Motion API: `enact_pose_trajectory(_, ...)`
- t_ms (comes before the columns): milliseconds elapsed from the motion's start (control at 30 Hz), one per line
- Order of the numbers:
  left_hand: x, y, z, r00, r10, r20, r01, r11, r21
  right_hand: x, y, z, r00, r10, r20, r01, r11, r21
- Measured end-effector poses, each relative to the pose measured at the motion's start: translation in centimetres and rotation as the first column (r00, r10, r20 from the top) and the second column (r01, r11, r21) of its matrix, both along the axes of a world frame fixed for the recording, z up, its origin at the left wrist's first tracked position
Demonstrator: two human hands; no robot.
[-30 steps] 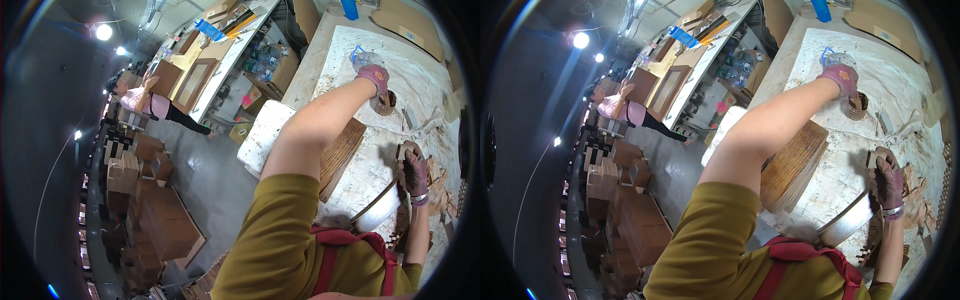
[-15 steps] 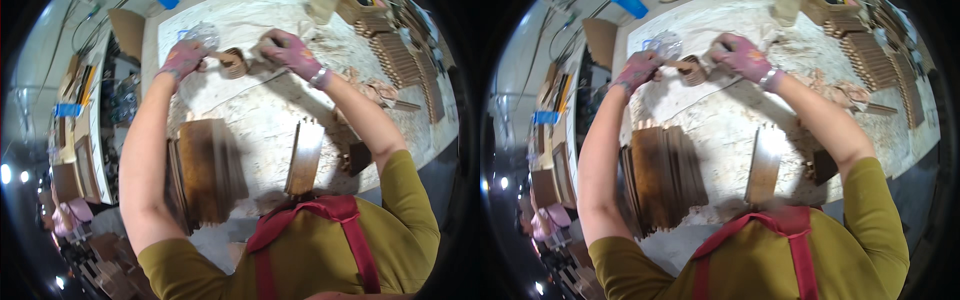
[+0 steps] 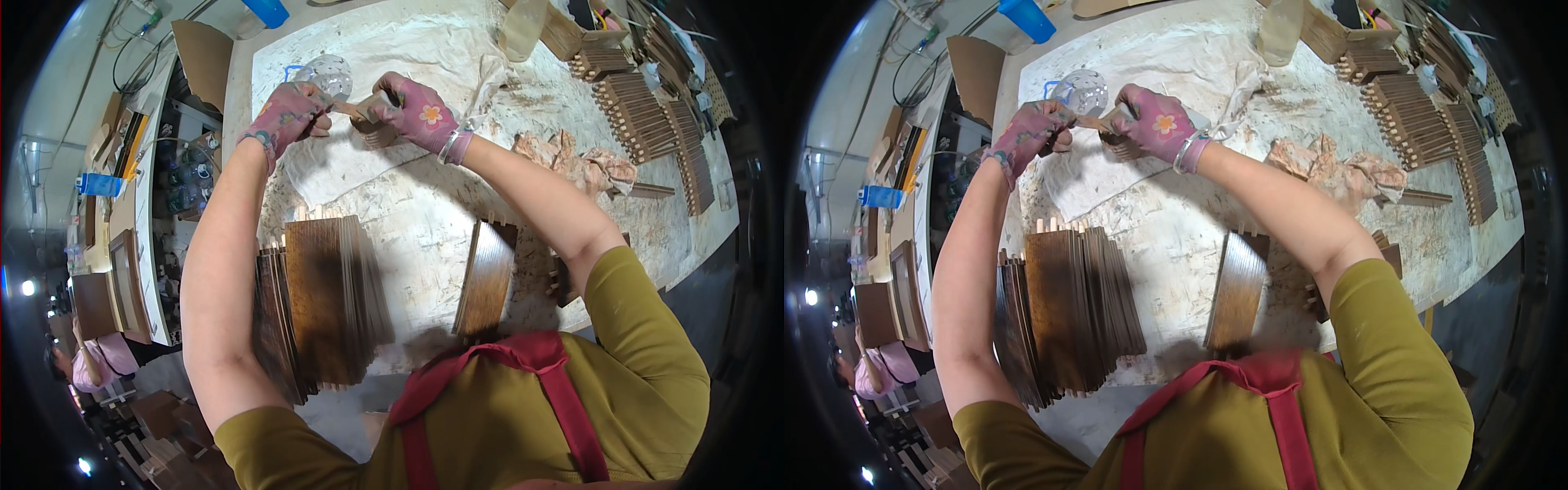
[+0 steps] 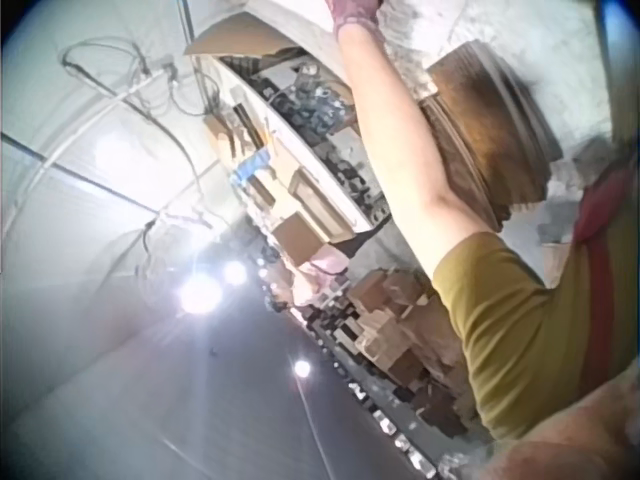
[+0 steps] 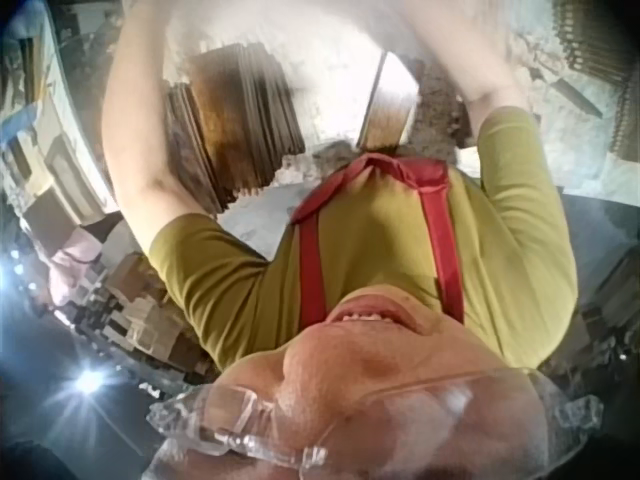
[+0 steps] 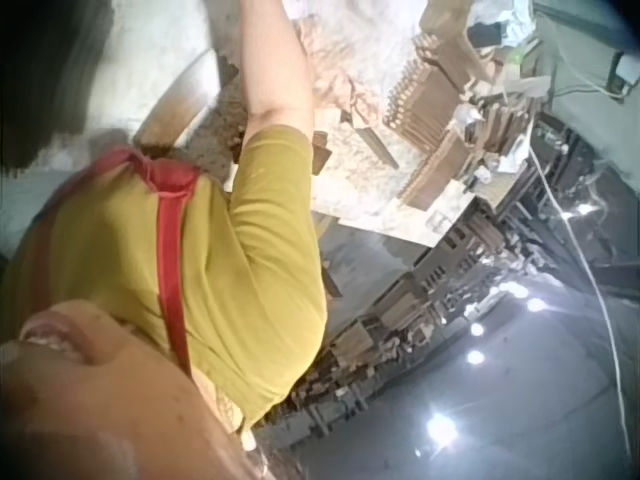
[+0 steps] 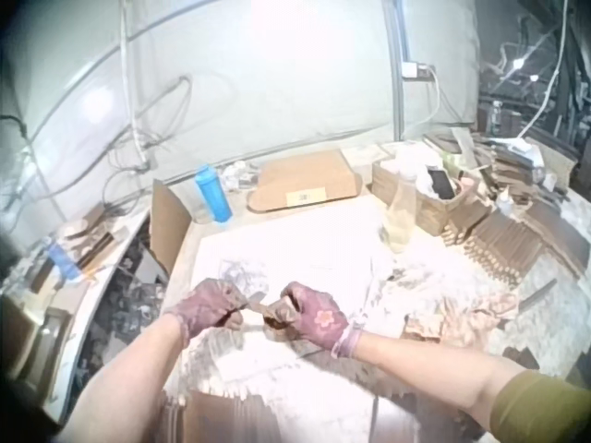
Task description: The person uses a small block to sand the edges and surfaces of wooden pieces by hand, moving each piece aside to form stacks on a workbench.
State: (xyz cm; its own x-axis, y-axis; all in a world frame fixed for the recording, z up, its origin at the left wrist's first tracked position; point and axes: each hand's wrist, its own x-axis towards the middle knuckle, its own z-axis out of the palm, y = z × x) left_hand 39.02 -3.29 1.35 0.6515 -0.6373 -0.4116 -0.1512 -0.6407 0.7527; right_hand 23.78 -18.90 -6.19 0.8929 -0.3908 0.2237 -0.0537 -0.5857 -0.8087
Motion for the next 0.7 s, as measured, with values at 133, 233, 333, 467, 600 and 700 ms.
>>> enact_pose_trajectory(133, 0.1, 0.8, 0.0, 0.998, 0.068, -0.001, -0.068, 0.996, -0.050, -0.4, 0.4, 1.4, 0.998, -0.027, -0.063, 0.030, 0.999, 0.045)
enact_pose_trajectory(233, -0.6, 0.6, 1.3, 0.999, -0.009, 0.038, 0.010, 0.999, -0.040, 0.0, 1.0, 1.0, 0.999, 0.013, 0.043, -0.017, 0.995, 0.096)
enact_pose_trajectory(333, -0.2, 0.3, 0.1, 1.000, 0.022, -0.020, -0.024, 0.995, -0.101, 0.7, 0.0, -0.6, 1.000, -0.010, 0.027, 0.008, 0.995, 0.101)
enact_pose_trajectory(467, -1.8, 0.2, 0.9, 0.995, 0.088, -0.037, -0.094, 0.978, -0.187, 1.1, -1.6, -1.8, 1.000, 0.008, -0.010, -0.002, 0.873, 0.489)
enact_pose_trajectory(600, -1.0, 0.2, 0.7, 0.995, 0.096, -0.041, -0.102, 0.977, -0.189, -0.6, -2.3, -1.1, 0.994, 0.068, 0.091, -0.113, 0.553, 0.825)
enact_pose_trajectory(700, -2.1, 0.1, 1.4, 1.000, 0.023, 0.018, -0.019, 0.981, -0.191, -1.0, -3.1, -1.7, 0.993, 0.084, 0.085, -0.117, 0.548, 0.828)
